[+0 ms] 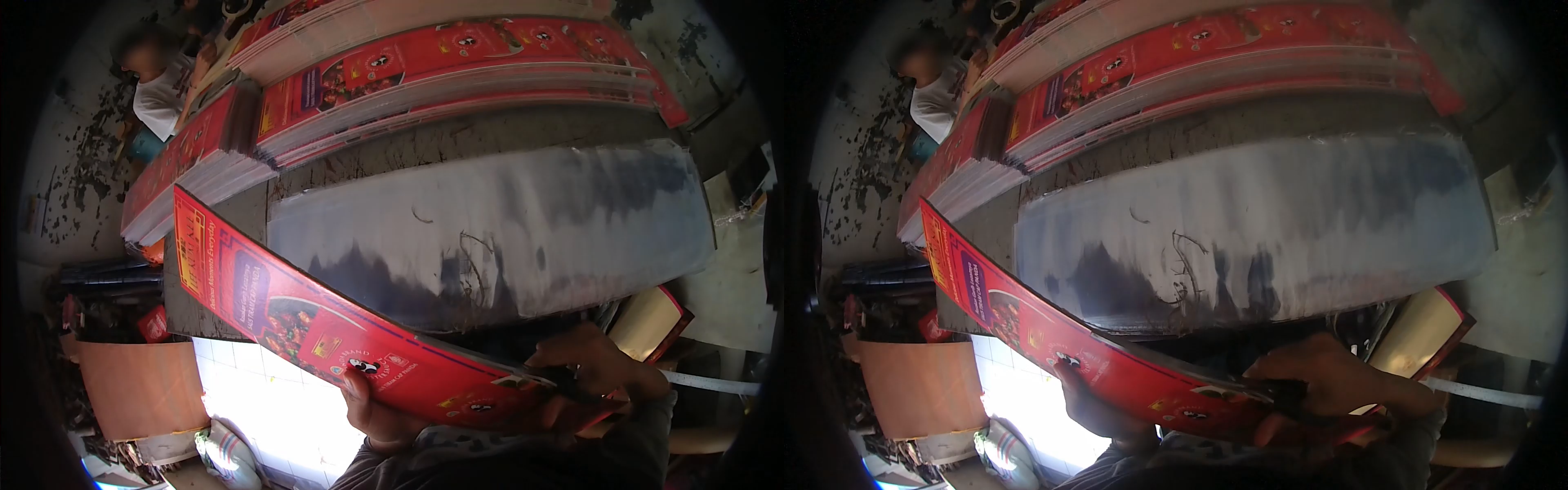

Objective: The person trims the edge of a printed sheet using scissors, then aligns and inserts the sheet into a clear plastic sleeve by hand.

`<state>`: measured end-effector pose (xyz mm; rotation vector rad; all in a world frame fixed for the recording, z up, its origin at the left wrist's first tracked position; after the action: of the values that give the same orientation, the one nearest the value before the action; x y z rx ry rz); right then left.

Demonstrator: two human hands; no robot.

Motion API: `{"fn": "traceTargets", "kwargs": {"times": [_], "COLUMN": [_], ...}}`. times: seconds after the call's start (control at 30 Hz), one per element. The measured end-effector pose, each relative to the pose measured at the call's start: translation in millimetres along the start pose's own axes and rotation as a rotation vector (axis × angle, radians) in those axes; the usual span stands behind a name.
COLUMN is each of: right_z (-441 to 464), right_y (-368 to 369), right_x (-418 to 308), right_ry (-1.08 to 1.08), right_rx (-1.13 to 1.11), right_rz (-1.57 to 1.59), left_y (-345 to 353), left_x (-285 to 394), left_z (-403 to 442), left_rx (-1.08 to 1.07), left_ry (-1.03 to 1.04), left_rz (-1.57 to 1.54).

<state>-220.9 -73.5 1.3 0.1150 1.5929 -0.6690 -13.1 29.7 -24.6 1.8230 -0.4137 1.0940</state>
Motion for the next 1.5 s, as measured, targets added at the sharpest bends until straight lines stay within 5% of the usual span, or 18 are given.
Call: {"fn": "traceTargets", "kwargs": {"times": [0.8, 0.93, 1.5], "right_z": [20.5, 13.5, 21.8], "right_y": [-7.8, 7.3, -8.1], "right_x": [-11.2, 14.3, -11.4], "right_ry": [0.025, -0.039, -0.078], "right_rx": [-0.092, -0.216, 0.019], "right_rz": [0.326, 0.168, 0.051], "left_y": [-3.4, -4.2, -0.2], "left_x": [-10.5, -11.7, -13.5], "left_z": [-5.6, -5.8, 0.3], "left_rx": [-0.063, -0.072, -0.098], "left_ry": [-0.141, -0.155, -0.18], "left_rz": [0.083, 0.091, 0.082]}}
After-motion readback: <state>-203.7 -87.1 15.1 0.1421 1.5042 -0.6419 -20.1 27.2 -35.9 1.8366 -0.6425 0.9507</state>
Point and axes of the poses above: each hand's wrist, its own z-axis towards the middle knuckle, its own y-axis out of the palm, x = y × z, the point moved 4 cm from there along z, towards the middle knuckle
